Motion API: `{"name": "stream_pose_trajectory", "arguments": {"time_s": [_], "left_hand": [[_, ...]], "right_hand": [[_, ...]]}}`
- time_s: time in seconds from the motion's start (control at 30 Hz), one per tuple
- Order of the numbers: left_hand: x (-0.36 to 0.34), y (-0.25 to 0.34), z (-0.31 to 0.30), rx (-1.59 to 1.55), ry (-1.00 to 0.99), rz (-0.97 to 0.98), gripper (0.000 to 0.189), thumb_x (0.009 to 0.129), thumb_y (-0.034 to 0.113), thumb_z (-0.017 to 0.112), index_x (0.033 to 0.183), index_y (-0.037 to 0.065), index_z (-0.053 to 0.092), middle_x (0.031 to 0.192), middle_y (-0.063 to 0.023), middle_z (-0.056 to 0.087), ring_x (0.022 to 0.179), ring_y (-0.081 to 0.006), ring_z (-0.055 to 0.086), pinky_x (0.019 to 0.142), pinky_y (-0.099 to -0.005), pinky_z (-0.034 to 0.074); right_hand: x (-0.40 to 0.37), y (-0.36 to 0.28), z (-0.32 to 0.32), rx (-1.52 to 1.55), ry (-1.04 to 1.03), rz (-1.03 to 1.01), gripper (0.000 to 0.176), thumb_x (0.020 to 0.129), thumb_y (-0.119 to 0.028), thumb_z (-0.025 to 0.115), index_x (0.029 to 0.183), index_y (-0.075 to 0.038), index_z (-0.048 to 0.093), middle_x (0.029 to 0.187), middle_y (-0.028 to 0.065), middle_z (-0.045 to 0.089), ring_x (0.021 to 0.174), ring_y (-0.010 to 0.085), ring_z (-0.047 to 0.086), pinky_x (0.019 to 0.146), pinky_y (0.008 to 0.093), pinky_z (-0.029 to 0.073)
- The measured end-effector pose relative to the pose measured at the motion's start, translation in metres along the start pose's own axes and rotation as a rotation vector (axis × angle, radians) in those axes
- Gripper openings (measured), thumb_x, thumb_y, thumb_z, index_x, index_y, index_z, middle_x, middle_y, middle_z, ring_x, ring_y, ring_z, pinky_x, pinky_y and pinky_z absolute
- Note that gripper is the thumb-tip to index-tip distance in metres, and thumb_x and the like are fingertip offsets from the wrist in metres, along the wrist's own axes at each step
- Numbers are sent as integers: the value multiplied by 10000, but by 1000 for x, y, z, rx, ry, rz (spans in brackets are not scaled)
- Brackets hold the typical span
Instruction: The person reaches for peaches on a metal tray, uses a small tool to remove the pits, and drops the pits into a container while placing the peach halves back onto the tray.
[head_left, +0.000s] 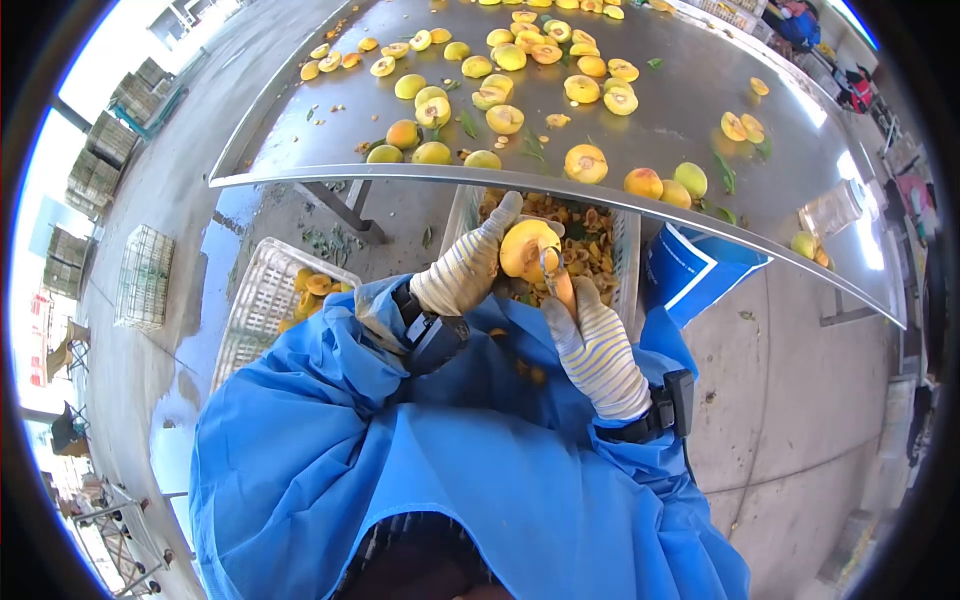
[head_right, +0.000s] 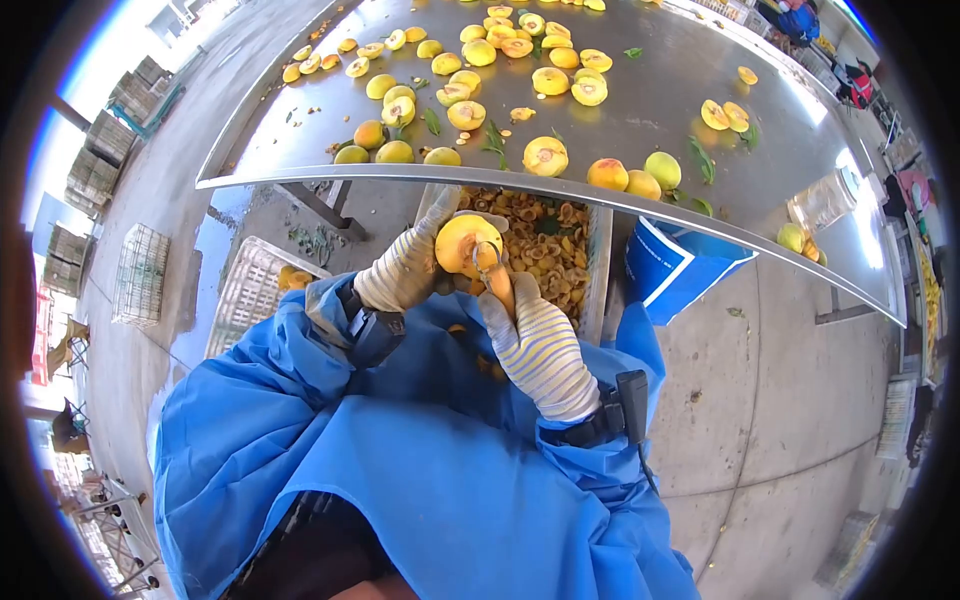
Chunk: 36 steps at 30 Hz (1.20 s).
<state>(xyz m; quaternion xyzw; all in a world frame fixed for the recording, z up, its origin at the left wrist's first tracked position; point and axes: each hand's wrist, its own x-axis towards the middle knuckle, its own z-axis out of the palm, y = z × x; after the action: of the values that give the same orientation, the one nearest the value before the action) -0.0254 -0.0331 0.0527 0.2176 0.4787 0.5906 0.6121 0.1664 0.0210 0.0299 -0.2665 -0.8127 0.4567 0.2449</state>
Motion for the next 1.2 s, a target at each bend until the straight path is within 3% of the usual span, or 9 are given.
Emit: {"name": "stream_pose_trajectory", "arguments": {"time_s": [0.03, 0.13, 0.23, 0.43, 0.53, 0.77, 1.0, 1.03, 1.2], "left_hand": [[-3, -1, 8, -2, 27, 44, 656, 939, 665, 424, 1138, 82, 648, 991, -28, 689, 872, -99, 652, 683, -237, 532], [-3, -8, 4, 127, 5, -42, 770, 851, 770, 452, 1156, 89, 642, 984, -50, 684, 871, -135, 659, 682, -274, 545], [8, -24, 10, -30, 69, 50, 667, 922, 703, 409, 1077, 105, 660, 885, 2, 683, 722, -79, 624, 550, -220, 486], [7, -24, -10, 275, 97, -49, 747, 867, 783, 395, 1032, 109, 671, 850, 0, 666, 699, -88, 608, 598, -209, 477], [-13, 5, 2, 477, 65, -146, 782, 851, 798, 398, 1039, 89, 670, 877, -21, 668, 756, -111, 623, 698, -240, 507], [8, -30, 7, 221, 51, 470, 775, 887, 725, 452, 1158, 20, 625, 966, -68, 670, 919, -151, 635, 863, -286, 512], [5, -34, 0, 126, -60, 339, 643, 875, 586, 624, 1171, 15, 622, 955, -130, 698, 857, -176, 668, 757, -289, 548], [4, -30, 3, 59, -94, 328, 532, 899, 530, 634, 1105, 41, 668, 869, -30, 674, 770, -71, 605, 663, -204, 481], [9, -27, 13, -54, -41, 271, 563, 896, 556, 620, 1115, 38, 655, 924, -50, 673, 811, -113, 626, 714, -254, 517]], "right_hand": [[0, -3, 0, -15, -5, -6, 342, 952, -325, 582, 991, 6, 509, 700, 245, 595, 661, 448, 602, 548, 493, 453], [-1, -4, 1, -109, 38, -47, 342, 955, -334, 572, 984, 0, 508, 686, 242, 598, 646, 443, 606, 540, 499, 457], [-4, -3, 4, -327, 44, -71, 344, 955, -343, 566, 977, -5, 508, 681, 241, 606, 640, 439, 610, 539, 508, 463], [-5, -7, 2, -356, -89, -19, 335, 958, -336, 556, 975, -5, 510, 689, 250, 613, 664, 448, 612, 576, 528, 469], [-8, 8, 10, -201, -171, -71, 339, 965, -328, 546, 1027, 4, 518, 732, 258, 612, 657, 457, 597, 592, 515, 472], [2, -1, 2, 626, -265, 386, 430, 960, -485, 554, 1083, -74, 541, 664, -31, 494, 485, 60, 489, 419, 215, 349], [-2, -19, -14, 1152, -568, 705, 423, 951, -531, 542, 970, -108, 548, 564, -18, 450, 340, 85, 396, 306, 223, 327], [-2, -11, -12, 1276, -612, 714, 424, 951, -532, 541, 967, -108, 551, 555, -18, 447, 339, 85, 397, 305, 221, 326], [2, -4, -8, 1512, -617, 757, 390, 958, -516, 537, 974, -128, 566, 547, -30, 447, 335, 84, 385, 304, 214, 323]]}}
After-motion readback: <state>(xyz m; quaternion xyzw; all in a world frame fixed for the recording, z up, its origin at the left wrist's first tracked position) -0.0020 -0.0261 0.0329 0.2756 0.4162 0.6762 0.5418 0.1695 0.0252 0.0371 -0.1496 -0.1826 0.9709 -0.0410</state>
